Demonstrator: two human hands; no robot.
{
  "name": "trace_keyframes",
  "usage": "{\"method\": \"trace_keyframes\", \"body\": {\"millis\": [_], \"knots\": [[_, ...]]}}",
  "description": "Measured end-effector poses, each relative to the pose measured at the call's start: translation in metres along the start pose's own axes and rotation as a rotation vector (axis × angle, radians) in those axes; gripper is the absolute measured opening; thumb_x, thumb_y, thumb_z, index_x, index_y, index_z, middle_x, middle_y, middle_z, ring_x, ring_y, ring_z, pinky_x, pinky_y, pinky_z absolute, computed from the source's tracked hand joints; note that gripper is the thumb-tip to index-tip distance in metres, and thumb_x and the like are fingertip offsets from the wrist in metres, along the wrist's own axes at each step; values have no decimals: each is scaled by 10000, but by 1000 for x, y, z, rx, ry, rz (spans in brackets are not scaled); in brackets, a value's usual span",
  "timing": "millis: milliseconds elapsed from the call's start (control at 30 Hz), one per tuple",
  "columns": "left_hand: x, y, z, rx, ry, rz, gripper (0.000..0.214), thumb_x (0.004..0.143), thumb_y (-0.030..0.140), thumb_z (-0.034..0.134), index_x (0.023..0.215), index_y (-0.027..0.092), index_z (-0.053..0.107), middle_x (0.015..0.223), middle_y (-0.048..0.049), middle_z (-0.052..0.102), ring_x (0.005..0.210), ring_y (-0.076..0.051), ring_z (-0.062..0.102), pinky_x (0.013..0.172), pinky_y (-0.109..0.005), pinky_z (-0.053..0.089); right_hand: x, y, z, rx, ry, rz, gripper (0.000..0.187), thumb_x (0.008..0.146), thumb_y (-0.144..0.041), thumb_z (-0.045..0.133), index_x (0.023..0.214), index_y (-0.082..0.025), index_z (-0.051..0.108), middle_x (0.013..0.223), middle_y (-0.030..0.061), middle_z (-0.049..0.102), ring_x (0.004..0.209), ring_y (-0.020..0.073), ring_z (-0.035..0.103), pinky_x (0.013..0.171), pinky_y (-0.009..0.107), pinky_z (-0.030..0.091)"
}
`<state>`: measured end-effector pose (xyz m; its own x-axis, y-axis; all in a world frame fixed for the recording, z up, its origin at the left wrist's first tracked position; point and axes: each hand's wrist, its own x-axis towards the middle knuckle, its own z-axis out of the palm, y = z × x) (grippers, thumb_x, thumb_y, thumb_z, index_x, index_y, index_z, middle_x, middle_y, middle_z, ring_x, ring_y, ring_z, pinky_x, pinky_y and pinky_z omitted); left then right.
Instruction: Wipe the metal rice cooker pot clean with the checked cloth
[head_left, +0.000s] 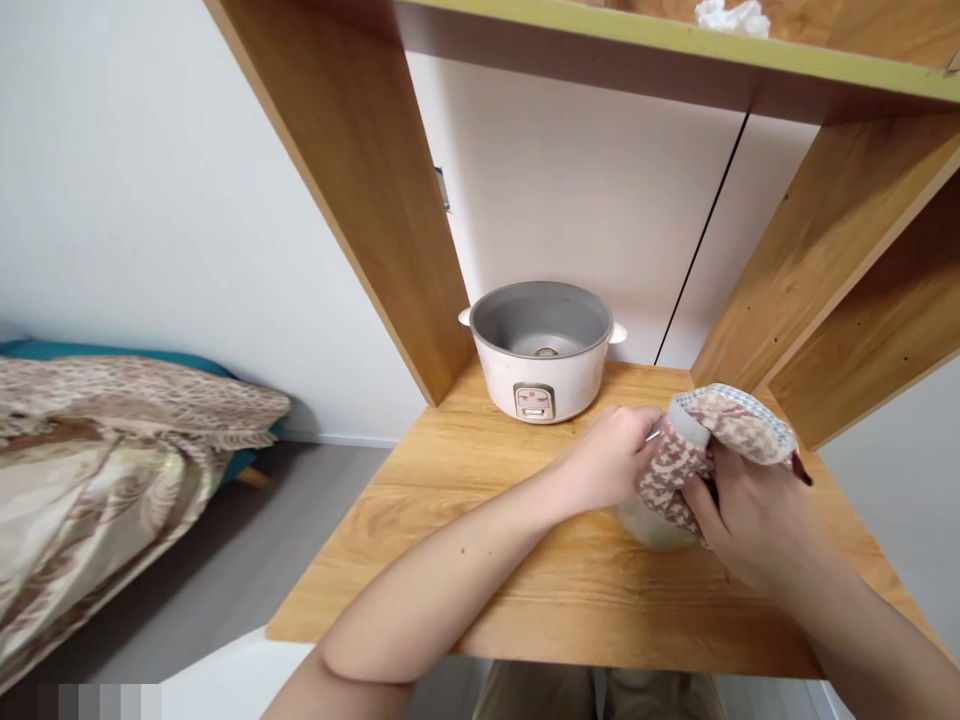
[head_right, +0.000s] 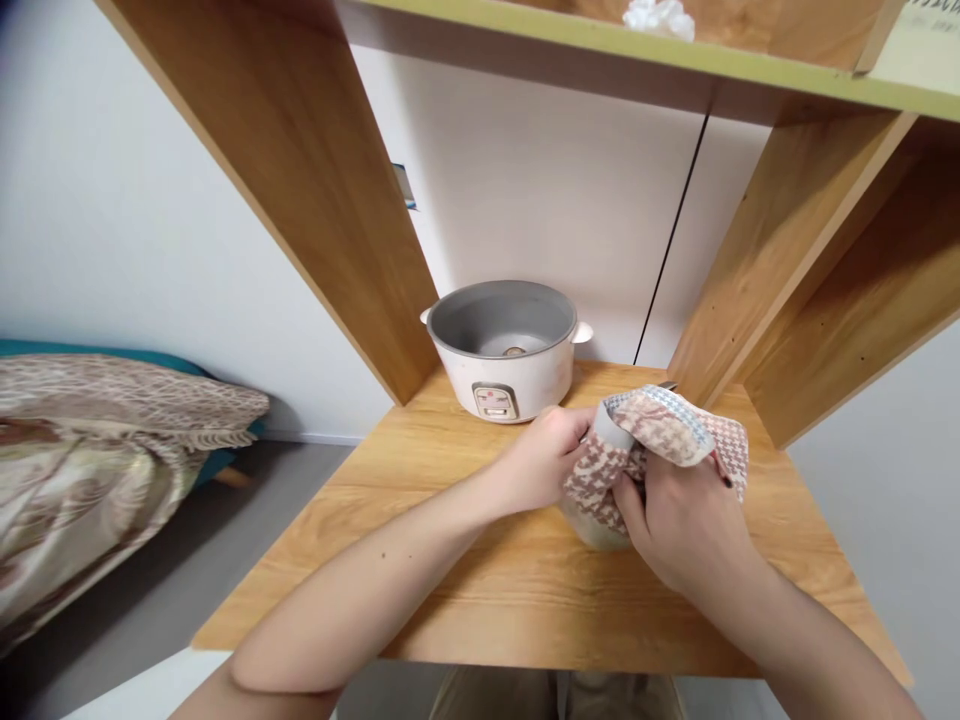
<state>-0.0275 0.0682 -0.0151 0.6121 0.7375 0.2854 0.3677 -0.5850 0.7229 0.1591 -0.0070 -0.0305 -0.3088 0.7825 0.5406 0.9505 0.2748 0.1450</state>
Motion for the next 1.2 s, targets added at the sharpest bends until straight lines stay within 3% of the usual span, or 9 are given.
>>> {"method": "trace_keyframes", "body": {"millis": [67, 167, 267, 433, 567, 667, 800, 1000, 1200], "knots": [[-1, 1, 6, 59, 38, -30, 290, 962, 308, 482, 725, 178, 588, 644, -2, 635, 594, -144, 531, 544, -264, 355, 3, 7, 1, -25, -38, -9, 376, 984, -374, 360, 805, -185, 632, 722, 129, 622, 655, 248, 533, 601, 367, 354], [-2, 3, 13, 82, 80, -52, 295, 961, 300, 464, 699, 197, 552, 609, 5, 608, 563, -141, 503, 536, -274, 327, 14, 21, 0, 17, -80, -34, 369, 987, -311, 353, 746, -202, 611, 696, 95, 604, 598, 200, 479, 568, 341, 257], [-2, 4, 16, 70, 114, -43, 269, 954, 261, 453, 715, 201, 562, 624, 3, 621, 568, -145, 517, 556, -279, 345, 21, 27, -1, 42, -72, 42, 404, 998, -294, 331, 700, -201, 588, 639, 70, 577, 550, 172, 440, 548, 329, 219], [-4, 4, 15, 35, 103, -47, 265, 960, 269, 472, 718, 200, 556, 648, -3, 645, 602, -153, 550, 549, -266, 353, 6, 10, 0, -154, -80, -89, 346, 936, -257, 365, 727, -178, 629, 677, 108, 609, 579, 200, 455, 572, 353, 131], [-6, 5, 15, 49, 92, -30, 267, 950, 257, 487, 688, 208, 502, 595, 13, 582, 565, -143, 494, 518, -265, 309, -2, 1, -2, -203, -75, -78, 349, 935, -277, 370, 759, -167, 651, 638, 106, 587, 583, 212, 435, 584, 353, 123], [-4, 8, 15, 54, 83, -53, 252, 941, 227, 490, 690, 208, 505, 617, 4, 610, 568, -146, 514, 540, -270, 335, 8, 11, -3, -192, -56, -180, 381, 929, -231, 327, 747, -171, 656, 678, 115, 606, 592, 207, 426, 596, 365, 115], [-2, 9, 14, 64, 85, -55, 254, 940, 207, 461, 689, 212, 501, 619, 0, 609, 555, -150, 517, 555, -279, 350, 17, 18, -4, -167, -50, -147, 397, 942, -218, 319, 681, -184, 617, 622, 74, 555, 553, 180, 393, 589, 363, 105], [-7, 8, 13, 49, 38, -74, 209, 898, 205, 518, 691, 217, 489, 622, 0, 620, 572, -158, 530, 534, -279, 332, 4, 2, -4, -250, 30, -196, 366, 923, -235, 365, 674, -190, 628, 538, 80, 536, 498, 190, 373, 602, 376, 57], [-5, 8, 16, 80, 60, -82, 235, 935, 256, 474, 705, 216, 496, 636, -13, 615, 591, -168, 554, 563, -293, 339, 15, 17, -5, -256, 46, -300, 344, 879, -162, 369, 625, -188, 600, 547, 89, 559, 504, 179, 363, 601, 372, 61]]}}
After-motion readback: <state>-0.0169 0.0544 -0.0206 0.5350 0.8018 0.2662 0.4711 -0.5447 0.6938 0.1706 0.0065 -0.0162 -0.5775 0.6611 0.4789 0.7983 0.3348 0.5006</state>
